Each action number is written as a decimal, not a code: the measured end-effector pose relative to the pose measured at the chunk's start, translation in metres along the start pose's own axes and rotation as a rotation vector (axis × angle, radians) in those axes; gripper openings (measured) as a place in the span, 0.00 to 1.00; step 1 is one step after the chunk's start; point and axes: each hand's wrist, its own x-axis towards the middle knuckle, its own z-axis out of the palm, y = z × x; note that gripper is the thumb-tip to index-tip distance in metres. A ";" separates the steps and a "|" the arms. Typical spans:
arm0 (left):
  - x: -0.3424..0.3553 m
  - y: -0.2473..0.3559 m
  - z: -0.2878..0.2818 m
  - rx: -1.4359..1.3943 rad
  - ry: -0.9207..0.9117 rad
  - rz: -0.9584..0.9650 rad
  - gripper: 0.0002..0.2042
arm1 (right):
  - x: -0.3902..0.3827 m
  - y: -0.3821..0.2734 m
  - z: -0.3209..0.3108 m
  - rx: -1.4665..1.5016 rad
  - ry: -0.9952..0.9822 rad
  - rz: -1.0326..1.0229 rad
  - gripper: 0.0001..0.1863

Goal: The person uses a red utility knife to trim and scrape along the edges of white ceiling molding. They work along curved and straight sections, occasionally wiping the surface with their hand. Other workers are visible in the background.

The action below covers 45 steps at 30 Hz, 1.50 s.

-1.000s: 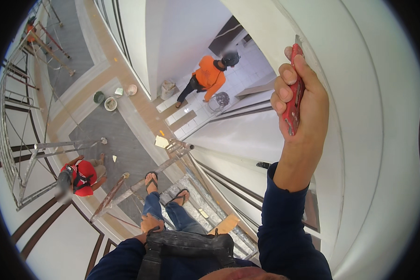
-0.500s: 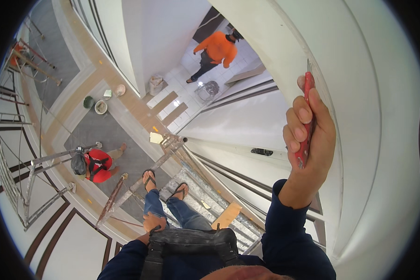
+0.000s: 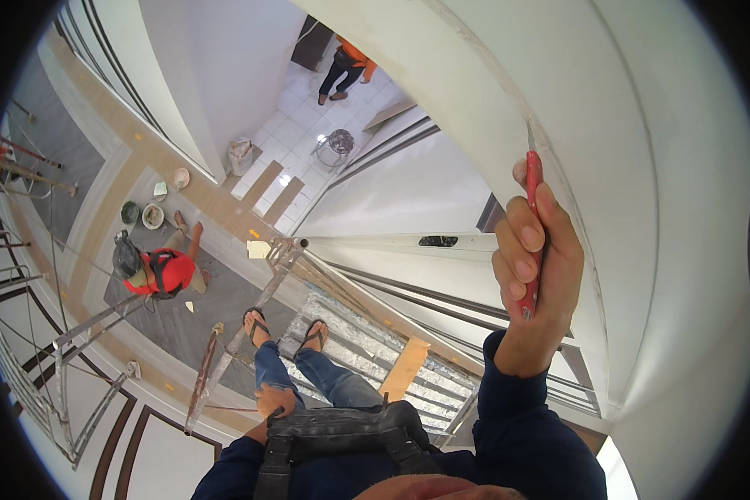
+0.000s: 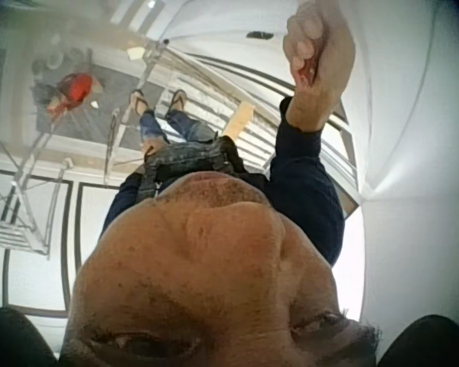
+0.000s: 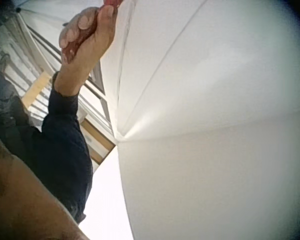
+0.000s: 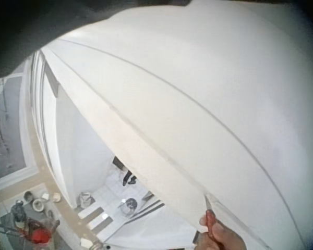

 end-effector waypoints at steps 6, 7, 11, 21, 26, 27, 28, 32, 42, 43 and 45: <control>0.000 0.006 0.004 0.047 0.003 -0.006 0.32 | -0.026 0.021 -0.014 -0.068 0.241 -0.116 0.16; 0.000 0.006 0.004 0.040 0.005 0.001 0.32 | -0.029 0.025 -0.016 -0.142 0.199 -0.093 0.17; -0.001 0.009 0.001 0.044 0.018 0.014 0.31 | -0.007 0.029 -0.010 -0.229 0.012 -0.052 0.19; -0.017 0.019 -0.025 0.043 0.002 0.084 0.31 | 0.018 0.007 -0.020 -0.173 -0.201 -0.069 0.18; -0.019 0.021 -0.026 0.033 0.005 0.094 0.32 | 0.021 0.007 -0.033 -0.232 -0.198 -0.041 0.19; -0.019 0.020 -0.025 0.029 0.006 0.092 0.32 | 0.018 0.008 -0.037 -0.256 -0.206 -0.040 0.20; -0.017 0.018 -0.022 0.021 0.012 0.109 0.32 | 0.016 0.009 -0.039 -0.281 -0.216 -0.038 0.20; 0.000 0.008 -0.002 -0.010 0.034 0.167 0.33 | 0.022 0.009 -0.045 -0.234 -0.173 -0.035 0.20; -0.002 0.020 0.001 0.062 -0.035 0.053 0.35 | -0.003 0.007 -0.075 -0.201 -0.032 -0.044 0.20; -0.003 0.018 0.001 0.061 -0.036 0.058 0.34 | -0.007 0.007 -0.073 -0.228 0.000 -0.061 0.19; -0.006 0.019 -0.001 0.050 -0.036 0.067 0.33 | -0.015 0.007 -0.065 -0.282 0.054 -0.098 0.19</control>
